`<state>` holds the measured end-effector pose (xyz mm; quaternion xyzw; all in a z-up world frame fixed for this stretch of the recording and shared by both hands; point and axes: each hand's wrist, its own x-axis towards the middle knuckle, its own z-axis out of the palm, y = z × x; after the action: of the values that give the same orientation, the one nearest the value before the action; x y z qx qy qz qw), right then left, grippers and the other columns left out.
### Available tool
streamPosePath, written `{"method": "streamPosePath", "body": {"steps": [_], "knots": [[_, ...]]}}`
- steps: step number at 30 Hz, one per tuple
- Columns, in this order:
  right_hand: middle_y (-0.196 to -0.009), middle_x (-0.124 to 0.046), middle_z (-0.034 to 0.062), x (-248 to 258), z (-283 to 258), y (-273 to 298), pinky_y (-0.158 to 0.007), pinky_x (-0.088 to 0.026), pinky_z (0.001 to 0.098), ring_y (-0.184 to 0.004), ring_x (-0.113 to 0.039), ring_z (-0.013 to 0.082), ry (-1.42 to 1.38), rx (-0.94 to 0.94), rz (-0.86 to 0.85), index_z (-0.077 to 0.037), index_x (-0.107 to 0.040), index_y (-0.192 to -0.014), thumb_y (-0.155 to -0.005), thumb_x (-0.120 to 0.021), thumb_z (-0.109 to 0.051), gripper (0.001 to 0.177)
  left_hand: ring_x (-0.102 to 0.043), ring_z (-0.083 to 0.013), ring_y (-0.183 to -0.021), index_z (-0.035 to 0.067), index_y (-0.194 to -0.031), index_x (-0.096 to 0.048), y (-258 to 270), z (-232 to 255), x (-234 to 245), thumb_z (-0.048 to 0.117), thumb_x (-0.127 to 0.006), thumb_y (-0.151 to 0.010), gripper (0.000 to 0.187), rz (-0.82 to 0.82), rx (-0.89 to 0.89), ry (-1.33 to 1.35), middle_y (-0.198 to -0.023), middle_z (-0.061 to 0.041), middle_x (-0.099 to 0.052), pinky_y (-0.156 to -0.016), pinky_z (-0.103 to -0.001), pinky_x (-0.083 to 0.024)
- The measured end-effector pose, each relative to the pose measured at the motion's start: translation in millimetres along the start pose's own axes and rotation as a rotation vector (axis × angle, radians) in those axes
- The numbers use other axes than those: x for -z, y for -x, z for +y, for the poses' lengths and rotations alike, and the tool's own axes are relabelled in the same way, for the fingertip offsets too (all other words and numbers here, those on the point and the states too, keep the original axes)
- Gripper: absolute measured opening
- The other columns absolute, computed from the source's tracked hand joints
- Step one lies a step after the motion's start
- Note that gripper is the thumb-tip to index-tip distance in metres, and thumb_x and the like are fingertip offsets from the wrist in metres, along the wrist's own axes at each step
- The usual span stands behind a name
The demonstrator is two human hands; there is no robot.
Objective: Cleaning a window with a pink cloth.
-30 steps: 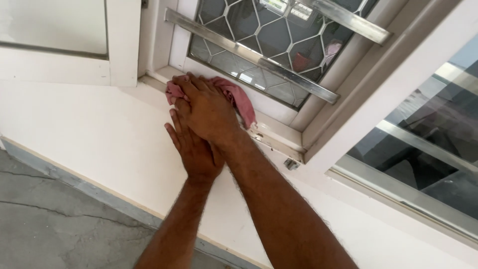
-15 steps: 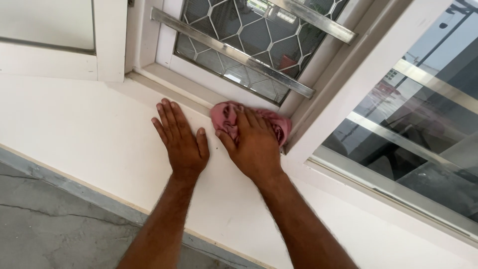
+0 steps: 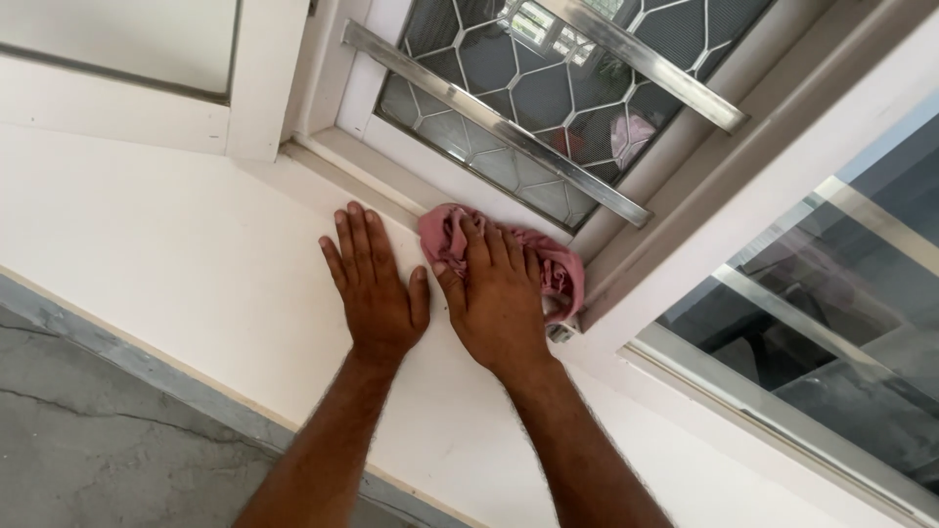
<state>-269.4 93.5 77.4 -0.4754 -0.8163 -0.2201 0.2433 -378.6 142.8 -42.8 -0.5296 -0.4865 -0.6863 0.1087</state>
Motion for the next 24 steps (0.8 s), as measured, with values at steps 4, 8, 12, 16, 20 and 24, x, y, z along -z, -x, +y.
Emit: {"method": "streamPosePath", "body": {"steps": [4,8,12,16,20,24], "knots": [[-0.145,-0.055,0.0265,-15,-9,-24,-0.113,-0.033,0.0611,-0.134,-0.05,0.0481,-0.071,0.061,-0.011,-0.004,-0.053,-0.145,-0.103,-0.057,-0.039,0.055,-0.019,-0.047,-0.16,-0.011,-0.16,-0.025,2,-5,-4,0.036,-0.043,-0.108,0.072,-0.003,0.012,-0.019,-0.168,-0.031,-0.025,-0.13,-0.063,-0.006],[-0.14,-0.058,0.0262,-31,-25,-51,-0.11,-0.039,0.0573,-0.127,-0.054,0.046,-0.128,0.11,-0.012,-0.003,-0.056,-0.141,-0.1,-0.058,-0.036,0.052,-0.021,-0.048,-0.16,-0.008,-0.159,-0.028,7,-11,-10,0.035,-0.041,-0.108,0.067,0.019,0.003,-0.032,-0.167,-0.031,-0.028,-0.13,-0.064,-0.006],[-0.134,-0.061,0.0229,-47,-42,-81,-0.108,-0.044,0.053,-0.123,-0.058,0.0423,-0.197,0.104,-0.081,-0.005,-0.058,-0.14,-0.1,-0.057,-0.031,0.048,-0.022,-0.0495,-0.158,-0.01,-0.158,-0.029,6,-12,-8,0.04,-0.039,-0.107,0.072,0.035,-0.014,0.014,-0.165,-0.032,-0.028,-0.129,-0.066,-0.007],[-0.136,-0.06,0.0213,-65,-51,-114,-0.108,-0.044,0.0512,-0.126,-0.057,0.0406,-0.306,0.142,-0.129,-0.005,-0.059,-0.138,-0.102,-0.056,-0.031,0.045,-0.022,-0.0517,-0.157,-0.01,-0.156,-0.033,8,-17,-11,0.041,-0.04,-0.108,0.071,-0.022,0.008,-0.018,-0.165,-0.035,-0.028,-0.128,-0.067,-0.006],[-0.139,-0.06,0.0186,-73,-58,-135,-0.107,-0.045,0.0483,-0.128,-0.058,0.0366,-0.436,0.21,-0.189,-0.005,-0.06,-0.137,-0.101,-0.059,-0.033,0.045,-0.022,-0.0504,-0.158,-0.012,-0.155,-0.033,10,-20,-12,0.047,-0.042,-0.109,0.075,0.007,-0.004,0.022,-0.164,-0.033,-0.03,-0.129,-0.067,-0.008],[-0.135,-0.064,0.0153,-56,-62,-127,-0.106,-0.047,0.046,-0.127,-0.061,0.0328,-0.421,0.177,-0.214,-0.006,-0.06,-0.136,-0.096,-0.063,-0.038,0.05,-0.022,-0.0498,-0.158,-0.012,-0.155,-0.033,10,-17,-11,0.047,-0.042,-0.109,0.075,-0.014,-0.009,0.018,-0.165,-0.031,-0.032,-0.129,-0.068,-0.008]]}}
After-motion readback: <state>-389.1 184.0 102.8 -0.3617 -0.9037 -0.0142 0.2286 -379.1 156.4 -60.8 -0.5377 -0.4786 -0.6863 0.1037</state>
